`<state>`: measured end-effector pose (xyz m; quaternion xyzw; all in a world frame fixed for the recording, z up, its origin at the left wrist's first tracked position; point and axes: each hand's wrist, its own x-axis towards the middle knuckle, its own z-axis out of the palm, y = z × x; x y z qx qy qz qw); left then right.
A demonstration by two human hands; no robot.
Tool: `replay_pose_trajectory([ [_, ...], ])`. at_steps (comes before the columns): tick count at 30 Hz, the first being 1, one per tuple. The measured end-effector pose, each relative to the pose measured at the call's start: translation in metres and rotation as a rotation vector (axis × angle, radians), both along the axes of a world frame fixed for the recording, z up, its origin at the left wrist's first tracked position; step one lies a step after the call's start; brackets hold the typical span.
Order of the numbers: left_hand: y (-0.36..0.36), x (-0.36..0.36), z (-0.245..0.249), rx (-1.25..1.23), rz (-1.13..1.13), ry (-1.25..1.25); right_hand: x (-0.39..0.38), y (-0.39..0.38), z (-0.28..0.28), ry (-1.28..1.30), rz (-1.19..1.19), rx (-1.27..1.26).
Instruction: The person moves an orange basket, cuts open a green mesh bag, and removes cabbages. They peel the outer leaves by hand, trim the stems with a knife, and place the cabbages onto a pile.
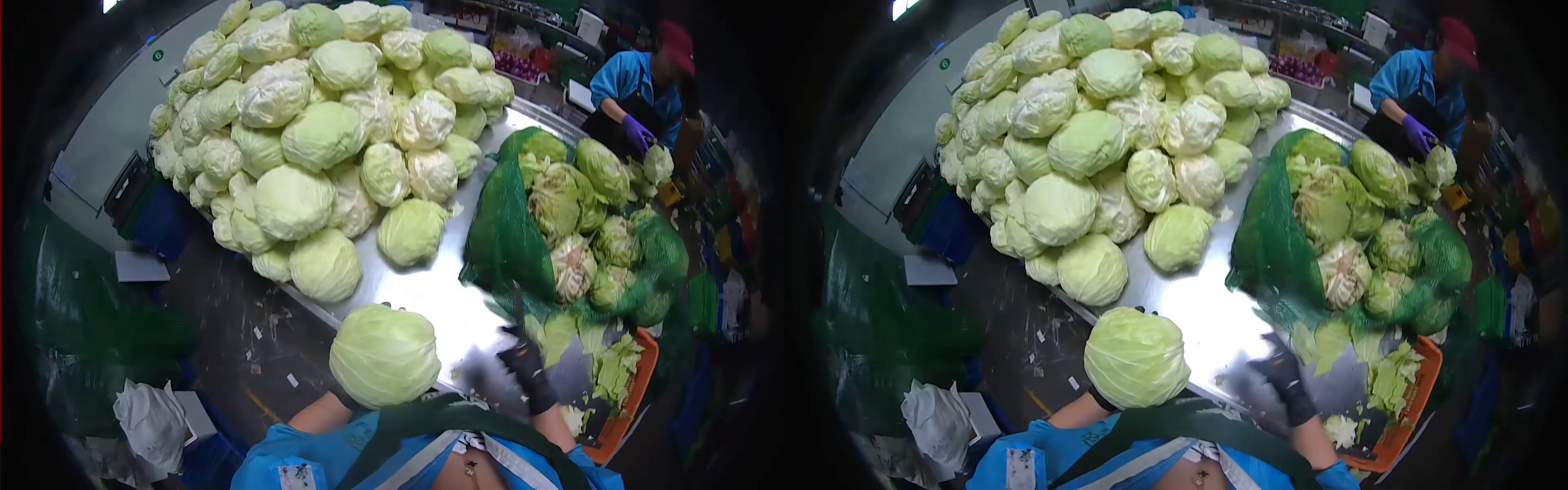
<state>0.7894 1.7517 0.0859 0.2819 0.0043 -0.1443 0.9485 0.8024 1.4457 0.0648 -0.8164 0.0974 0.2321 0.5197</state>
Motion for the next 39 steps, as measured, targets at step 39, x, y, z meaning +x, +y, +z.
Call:
replay_pose_trajectory([
  [39,-0.27,0.349,0.045,1.201,-0.174,-1.391,0.172,-0.143,0.036,-0.719,-1.053,0.626],
])
